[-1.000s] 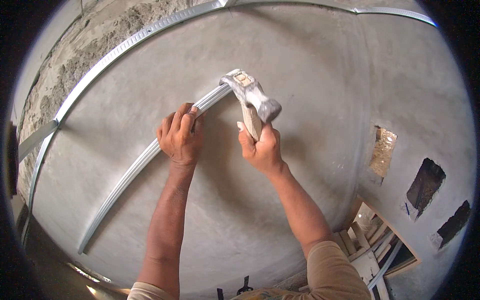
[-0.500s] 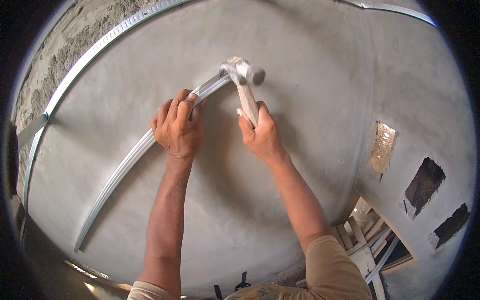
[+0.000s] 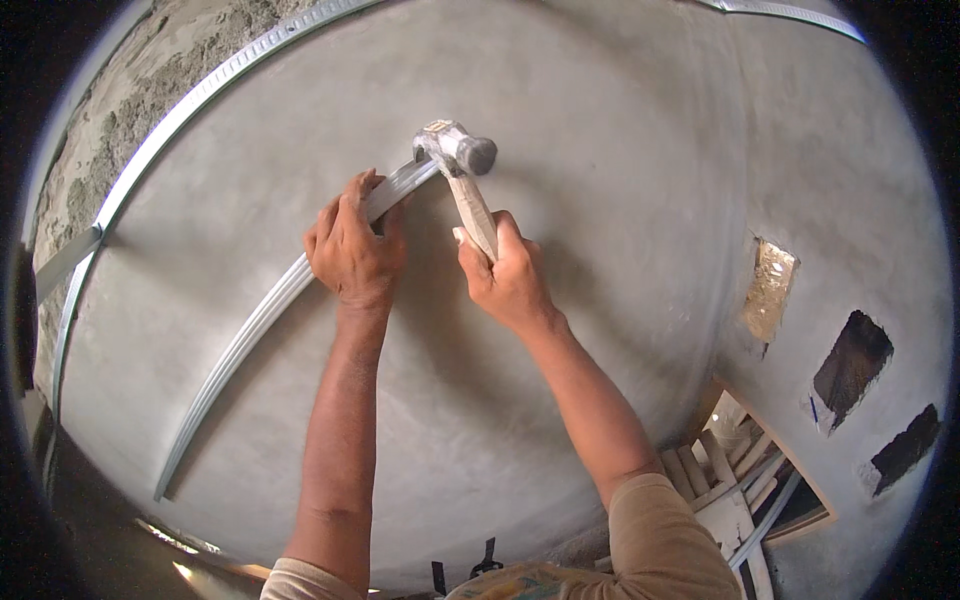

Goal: The person mounts a metal track along the upper wall by positioning it against the plaster and hammering it into place while standing on a wooden scaffold.

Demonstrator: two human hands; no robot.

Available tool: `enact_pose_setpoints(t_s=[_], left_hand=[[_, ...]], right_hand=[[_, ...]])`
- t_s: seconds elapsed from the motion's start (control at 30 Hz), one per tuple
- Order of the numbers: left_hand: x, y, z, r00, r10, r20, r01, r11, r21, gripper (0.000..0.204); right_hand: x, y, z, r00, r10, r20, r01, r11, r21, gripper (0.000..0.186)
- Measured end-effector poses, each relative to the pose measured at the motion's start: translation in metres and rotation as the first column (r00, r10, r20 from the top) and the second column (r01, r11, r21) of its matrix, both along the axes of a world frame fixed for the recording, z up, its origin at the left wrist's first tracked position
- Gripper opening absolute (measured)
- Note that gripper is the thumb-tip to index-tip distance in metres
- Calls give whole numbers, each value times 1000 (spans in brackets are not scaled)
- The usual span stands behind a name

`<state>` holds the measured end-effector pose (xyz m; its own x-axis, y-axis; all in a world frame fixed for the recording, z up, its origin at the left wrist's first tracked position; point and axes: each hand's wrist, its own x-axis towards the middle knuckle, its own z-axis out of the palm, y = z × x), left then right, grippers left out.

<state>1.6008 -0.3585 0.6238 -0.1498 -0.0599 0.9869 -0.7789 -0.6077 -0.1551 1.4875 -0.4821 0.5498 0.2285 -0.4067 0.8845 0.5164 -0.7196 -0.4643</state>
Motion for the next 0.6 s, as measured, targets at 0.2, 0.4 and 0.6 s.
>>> enact_pose_setpoints(t_s=[0.2, 0.4, 0.6], left_hand=[[-5, -1, -1, 1000, 16, -4, -15, 1000, 10, 47], [-2, -1, 0, 1000, -22, 19, 22, 1000, -10, 46], [-4, -4, -2, 1000, 18, -6, -18, 1000, -3, 45]], right_hand=[[16, 8, -10, 989, -92, 117, 110, 981, -157, 24], [7, 14, -8, 980, -46, 192, 71, 990, -123, 25], [12, -5, -11, 999, -33, 41, 38, 992, -117, 24]])
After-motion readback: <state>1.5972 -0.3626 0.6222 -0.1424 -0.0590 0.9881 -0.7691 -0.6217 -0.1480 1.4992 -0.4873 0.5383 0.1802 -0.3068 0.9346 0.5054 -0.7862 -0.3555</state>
